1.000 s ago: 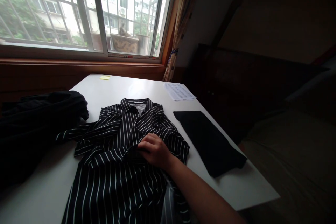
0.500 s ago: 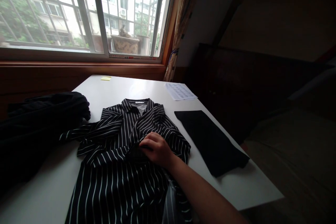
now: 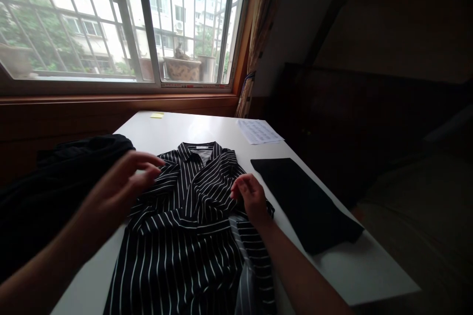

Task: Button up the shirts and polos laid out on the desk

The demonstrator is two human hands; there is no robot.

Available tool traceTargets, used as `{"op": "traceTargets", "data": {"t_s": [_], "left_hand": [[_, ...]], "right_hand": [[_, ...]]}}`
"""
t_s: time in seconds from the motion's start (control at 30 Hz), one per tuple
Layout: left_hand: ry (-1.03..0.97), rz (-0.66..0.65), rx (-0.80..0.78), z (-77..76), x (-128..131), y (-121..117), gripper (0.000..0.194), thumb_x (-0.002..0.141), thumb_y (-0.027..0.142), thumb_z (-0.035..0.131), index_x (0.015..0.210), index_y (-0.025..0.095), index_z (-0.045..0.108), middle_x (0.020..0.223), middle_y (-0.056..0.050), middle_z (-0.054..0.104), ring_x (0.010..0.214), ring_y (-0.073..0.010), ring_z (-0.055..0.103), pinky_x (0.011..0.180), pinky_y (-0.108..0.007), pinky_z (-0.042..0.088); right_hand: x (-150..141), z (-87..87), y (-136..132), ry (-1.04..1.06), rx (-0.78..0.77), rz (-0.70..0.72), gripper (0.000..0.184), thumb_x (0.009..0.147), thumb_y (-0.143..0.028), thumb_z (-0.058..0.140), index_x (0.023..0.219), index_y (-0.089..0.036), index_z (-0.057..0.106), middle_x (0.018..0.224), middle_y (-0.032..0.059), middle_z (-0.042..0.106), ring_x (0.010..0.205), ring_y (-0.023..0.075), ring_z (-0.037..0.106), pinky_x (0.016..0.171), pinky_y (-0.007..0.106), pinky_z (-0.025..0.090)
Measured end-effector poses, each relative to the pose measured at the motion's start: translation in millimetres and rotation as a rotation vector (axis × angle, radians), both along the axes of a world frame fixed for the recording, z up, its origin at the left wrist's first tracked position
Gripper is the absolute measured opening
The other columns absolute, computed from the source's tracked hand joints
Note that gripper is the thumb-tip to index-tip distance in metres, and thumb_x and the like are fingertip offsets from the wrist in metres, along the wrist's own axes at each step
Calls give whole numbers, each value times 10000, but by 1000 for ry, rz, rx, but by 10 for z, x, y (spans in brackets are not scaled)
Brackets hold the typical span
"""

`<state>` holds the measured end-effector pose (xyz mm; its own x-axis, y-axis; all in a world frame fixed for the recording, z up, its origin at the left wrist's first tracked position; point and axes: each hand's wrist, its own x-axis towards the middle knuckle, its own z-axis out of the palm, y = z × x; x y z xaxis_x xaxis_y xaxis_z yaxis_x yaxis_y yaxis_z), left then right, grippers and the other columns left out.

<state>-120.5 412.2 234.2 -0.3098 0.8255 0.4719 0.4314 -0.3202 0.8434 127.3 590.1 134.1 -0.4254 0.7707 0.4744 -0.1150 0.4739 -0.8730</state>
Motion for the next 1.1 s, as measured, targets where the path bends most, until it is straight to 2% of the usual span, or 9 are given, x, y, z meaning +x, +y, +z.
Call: {"op": "traceTargets", "data": {"t_s": [0.1, 0.23, 0.37, 0.43, 0.6, 0.7, 0.93, 1.0, 1.1], "left_hand": [[311, -73, -283, -380, 150, 91, 348, 897, 454, 607, 1199, 282, 615, 1179, -76, 613, 1034, -261, 617, 800, -384, 569], [666, -124, -366, -876, 348, 168, 636, 829, 420, 698, 1408, 380, 437, 1443, -70, 437, 1270, -328, 441, 1037, -541, 430], [824, -152, -438, -1037, 449, 208, 691, 815, 236, 701, 1412, 436, 418, 1434, -52, 437, 1200, -308, 483, 932, -471, 509], [835, -178, -460, -1029, 462, 245, 617, 825, 148, 649, 1365, 400, 489, 1313, -56, 529, 1120, -275, 535, 879, -413, 529], [798, -185, -351, -868, 303, 315, 281, 844, 64, 520, 978, 237, 696, 942, -44, 647, 847, -181, 603, 759, -290, 514], [655, -72, -214, -608, 16, 269, 198, 899, 177, 507, 958, 218, 691, 928, -47, 657, 771, -160, 617, 691, -272, 511], [-55, 470, -36, 267, -682, -64, 277, 846, 493, 601, 1044, 307, 656, 904, -8, 694, 792, -231, 678, 616, -350, 558], [-122, 567, 57, 380, -773, -184, 371, 788, 544, 631, 1108, 355, 640, 882, 17, 696, 824, -257, 691, 606, -369, 576], [26, 585, 72, 302, -786, -323, 475, 709, 515, 704, 1152, 364, 624, 844, 42, 700, 909, -286, 692, 689, -409, 594]], "right_hand": [[13, 23, 89, -194, 226, -100, 156, 959, -328, 529, 891, -212, 608, 805, 26, 652, 743, 176, 638, 713, 331, 536], [58, -37, 247, -414, 468, -248, 137, 890, -298, 635, 994, -213, 659, 1022, 79, 646, 998, 246, 601, 923, 441, 482], [131, -208, 389, -594, 501, -261, 448, 788, -378, 749, 1192, -230, 625, 1129, 101, 618, 1061, 271, 587, 930, 459, 485], [158, -275, 437, -650, 463, -245, 437, 782, -359, 752, 1182, -227, 635, 1024, 78, 648, 969, 248, 621, 867, 417, 511], [188, -257, 491, -692, 360, -227, 54, 814, -228, 689, 854, -201, 713, 803, 35, 667, 791, 208, 638, 763, 348, 502], [202, -171, 496, -629, 335, -241, 76, 825, -239, 666, 769, -200, 701, 784, 37, 678, 809, 214, 631, 778, 347, 484], [165, -105, 423, -393, 234, -126, 157, 893, -351, 597, 882, -212, 670, 927, 48, 656, 936, 214, 616, 839, 349, 501], [131, -153, 392, -390, 209, -36, 203, 895, -386, 600, 999, -222, 661, 1046, 64, 624, 1005, 219, 605, 839, 351, 517], [86, -230, 355, -420, 139, 80, 367, 879, -451, 621, 1178, -239, 614, 1171, 88, 573, 992, 212, 610, 790, 343, 544]]}}
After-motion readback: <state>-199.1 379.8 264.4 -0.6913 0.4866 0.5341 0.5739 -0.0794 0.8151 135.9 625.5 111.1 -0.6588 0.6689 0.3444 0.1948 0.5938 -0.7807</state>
